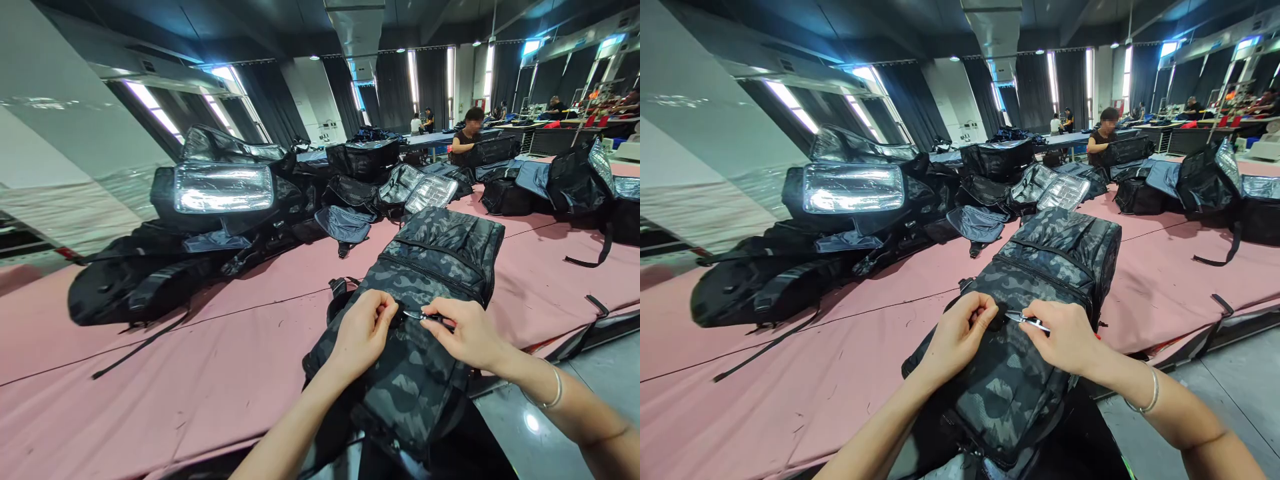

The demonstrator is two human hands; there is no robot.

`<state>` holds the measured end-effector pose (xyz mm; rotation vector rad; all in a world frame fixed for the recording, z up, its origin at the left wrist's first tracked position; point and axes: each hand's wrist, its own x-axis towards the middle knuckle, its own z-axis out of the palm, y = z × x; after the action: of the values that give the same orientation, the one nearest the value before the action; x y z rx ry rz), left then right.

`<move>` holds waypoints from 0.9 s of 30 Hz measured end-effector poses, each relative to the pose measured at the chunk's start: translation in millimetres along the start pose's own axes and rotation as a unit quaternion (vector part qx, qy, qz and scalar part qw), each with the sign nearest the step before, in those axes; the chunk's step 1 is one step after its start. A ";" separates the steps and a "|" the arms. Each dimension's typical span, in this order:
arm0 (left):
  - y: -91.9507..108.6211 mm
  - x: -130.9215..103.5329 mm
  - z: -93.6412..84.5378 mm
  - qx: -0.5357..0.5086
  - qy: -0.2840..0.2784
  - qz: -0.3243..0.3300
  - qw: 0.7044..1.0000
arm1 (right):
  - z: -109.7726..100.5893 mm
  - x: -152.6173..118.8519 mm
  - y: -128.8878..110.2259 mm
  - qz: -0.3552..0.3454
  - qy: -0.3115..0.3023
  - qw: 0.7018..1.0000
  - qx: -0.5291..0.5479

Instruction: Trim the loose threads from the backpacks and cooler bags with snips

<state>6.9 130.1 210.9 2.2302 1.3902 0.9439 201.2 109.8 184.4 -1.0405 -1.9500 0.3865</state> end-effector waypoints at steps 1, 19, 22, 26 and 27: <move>1.4 -0.5 -2.0 -0.017 0.000 -0.004 1.000 | -2.6 -0.6 1.1 0.007 0.016 1.000 0.021; 23.5 -15.8 -9.4 -0.038 -0.053 0.115 0.991 | -28.7 -33.1 32.0 0.090 0.102 0.990 0.047; 16.9 -34.1 -16.0 0.005 0.011 0.125 0.992 | -28.0 -39.1 35.0 0.086 0.085 0.992 0.038; 2.6 -76.9 -25.0 0.046 0.138 0.134 0.980 | -27.4 -50.0 50.3 0.083 0.087 0.993 0.019; -4.0 -89.2 -25.3 0.052 0.173 0.123 0.976 | -27.3 -52.5 56.1 0.077 0.089 0.993 0.014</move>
<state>-39.7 51.5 195.1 2.4437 1.3443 1.4334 266.9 98.9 137.3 -1.1715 -1.7078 0.3905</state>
